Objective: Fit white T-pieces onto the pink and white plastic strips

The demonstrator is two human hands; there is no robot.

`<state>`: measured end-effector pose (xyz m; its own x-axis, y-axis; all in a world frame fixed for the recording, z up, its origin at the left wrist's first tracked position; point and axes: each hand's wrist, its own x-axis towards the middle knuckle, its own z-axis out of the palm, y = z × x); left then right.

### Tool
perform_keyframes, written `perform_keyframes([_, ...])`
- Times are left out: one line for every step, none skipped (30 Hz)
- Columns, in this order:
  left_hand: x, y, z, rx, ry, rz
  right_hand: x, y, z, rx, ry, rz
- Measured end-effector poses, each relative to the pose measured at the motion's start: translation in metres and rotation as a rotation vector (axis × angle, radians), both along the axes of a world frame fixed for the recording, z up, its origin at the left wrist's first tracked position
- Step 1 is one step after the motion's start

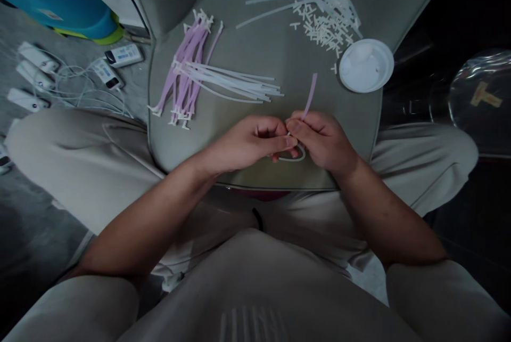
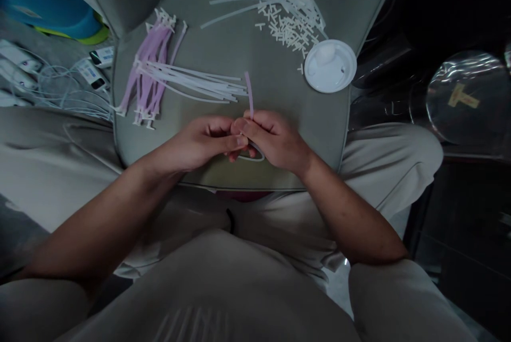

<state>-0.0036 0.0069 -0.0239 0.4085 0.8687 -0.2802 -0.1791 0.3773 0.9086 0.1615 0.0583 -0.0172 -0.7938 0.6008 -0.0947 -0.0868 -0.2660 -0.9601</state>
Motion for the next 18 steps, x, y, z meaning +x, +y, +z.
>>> perform_keyframes([-0.0004, 0.0001, -0.0004, 0.002, 0.0, -0.002, -0.0004, -0.0004, -0.0005, 0.0, 0.005, -0.007])
perform_keyframes([-0.0006, 0.0002, -0.0008, 0.004, 0.001, 0.0, -0.0008, -0.0008, -0.0011, 0.0, 0.003, -0.013])
perform_keyframes([-0.0007, 0.0003, -0.0013, 0.005, 0.002, 0.001, -0.0011, -0.0012, -0.0016, 0.002, -0.005, -0.018])
perform_keyframes([-0.0007, 0.0003, -0.0018, 0.007, 0.004, 0.003, -0.0014, -0.0016, -0.0019, 0.002, -0.02, -0.022])
perform_keyframes([-0.0007, 0.0004, -0.0022, 0.012, 0.006, 0.004, -0.0017, -0.0019, -0.0021, 0.002, -0.035, -0.028])
perform_keyframes([-0.0007, 0.0004, -0.0026, 0.02, 0.008, 0.006, -0.0019, -0.0022, -0.0022, 0.001, -0.048, -0.035])
perform_keyframes([-0.0007, 0.0004, -0.0028, 0.027, 0.009, 0.007, -0.0021, -0.0024, -0.0023, -0.004, -0.054, -0.043])
perform_keyframes([-0.0008, 0.0005, -0.0029, 0.033, 0.01, 0.006, -0.0024, -0.0027, -0.0023, -0.011, -0.053, -0.048])
perform_keyframes([-0.0008, 0.0005, -0.0028, 0.036, 0.011, 0.003, -0.0026, -0.0029, -0.0024, -0.02, -0.048, -0.052])
perform_keyframes([-0.0009, 0.0006, -0.0025, 0.036, 0.014, 0.001, -0.0029, -0.0032, -0.0025, -0.029, -0.041, -0.054])
perform_keyframes([-0.0011, 0.0008, -0.0022, 0.034, 0.018, -0.003, -0.0032, -0.0035, -0.0027, -0.036, -0.034, -0.057])
perform_keyframes([-0.0012, 0.0009, -0.0018, 0.031, 0.021, -0.006, -0.0034, -0.0038, -0.0029, -0.041, -0.029, -0.062])
perform_keyframes([-0.0013, 0.0009, -0.0014, 0.027, 0.025, -0.01, -0.0036, -0.0041, -0.0031, -0.042, -0.027, -0.067])
perform_keyframes([-0.0015, 0.001, -0.0011, 0.025, 0.028, -0.012, -0.0038, -0.0045, -0.0034, -0.039, -0.025, -0.075])
perform_keyframes([-0.0016, 0.001, -0.0008, 0.024, 0.03, -0.013, -0.004, -0.0047, -0.0037, -0.037, -0.025, -0.08])
perform_keyframes([-0.0017, 0.001, -0.0006, 0.024, 0.027, -0.012, -0.0042, -0.0049, -0.0039, -0.036, -0.024, -0.084])
perform_keyframes([-0.0018, 0.001, -0.0005, 0.024, 0.023, -0.011, -0.0043, -0.005, -0.0042, -0.038, -0.022, -0.086])
perform_keyframes([-0.0018, 0.0009, -0.0004, 0.025, 0.021, -0.01, -0.0043, -0.005, -0.0046, -0.042, -0.016, -0.087])
